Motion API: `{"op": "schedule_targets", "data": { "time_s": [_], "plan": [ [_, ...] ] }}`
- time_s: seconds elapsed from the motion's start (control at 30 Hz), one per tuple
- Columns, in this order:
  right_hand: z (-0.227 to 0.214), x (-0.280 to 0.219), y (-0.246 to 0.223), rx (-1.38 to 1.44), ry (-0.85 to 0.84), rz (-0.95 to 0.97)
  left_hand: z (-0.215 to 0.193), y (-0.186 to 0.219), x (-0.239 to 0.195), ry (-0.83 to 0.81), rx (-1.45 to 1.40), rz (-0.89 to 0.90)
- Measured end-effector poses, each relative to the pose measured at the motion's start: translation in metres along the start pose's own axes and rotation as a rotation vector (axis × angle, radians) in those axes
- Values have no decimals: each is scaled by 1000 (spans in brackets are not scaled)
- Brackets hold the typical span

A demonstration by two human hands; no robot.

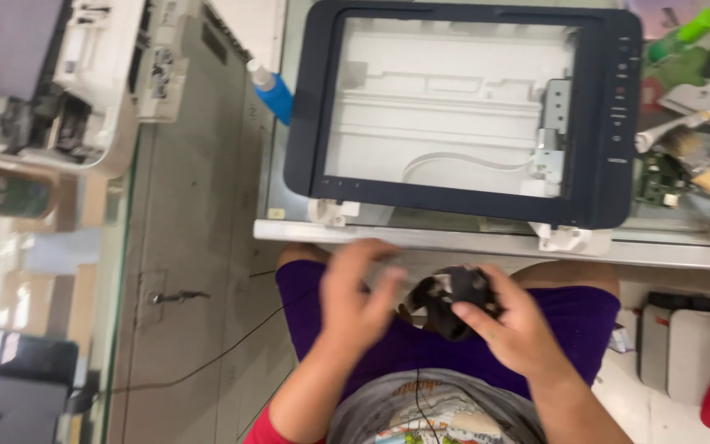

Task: The person cleans a printer scanner glass and its black plastic frame using a dark cloth and a blue spray bottle. They wipe the glass surface and frame repeatedly, repositioning the scanner lid to access different areas.

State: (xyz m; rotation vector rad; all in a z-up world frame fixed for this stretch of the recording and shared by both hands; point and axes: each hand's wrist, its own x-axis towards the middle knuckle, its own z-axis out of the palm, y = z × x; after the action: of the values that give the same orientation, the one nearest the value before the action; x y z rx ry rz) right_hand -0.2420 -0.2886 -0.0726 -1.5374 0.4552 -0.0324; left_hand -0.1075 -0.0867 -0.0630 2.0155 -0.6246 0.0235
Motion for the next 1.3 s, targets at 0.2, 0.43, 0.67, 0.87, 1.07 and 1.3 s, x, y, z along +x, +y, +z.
{"op": "schedule_targets", "data": {
  "time_s": [0.2, 0.43, 0.67, 0.87, 1.07, 1.3],
  "plan": [
    [-87, 6, -46, -1243, 576, -414, -39, -57, 44, 348, 91, -119],
    [-72, 34, -69, -1578, 291, -346, -29, -53, 54, 118, -88, -364],
    [-64, 35, -48, -1645, 297, -490, -28, -85, 51, 149, -106, -246],
    [-28, 61, -40, -1605, 293, -636, -41, -70, 55, 50, -64, -342],
    [47, 100, -53, -1444, 46, -660, -41, -85, 51, 20, -278, -370],
    [125, 141, -71, -1413, -43, -989, -31, -110, 44, 77, -549, -302]
  ]
}}
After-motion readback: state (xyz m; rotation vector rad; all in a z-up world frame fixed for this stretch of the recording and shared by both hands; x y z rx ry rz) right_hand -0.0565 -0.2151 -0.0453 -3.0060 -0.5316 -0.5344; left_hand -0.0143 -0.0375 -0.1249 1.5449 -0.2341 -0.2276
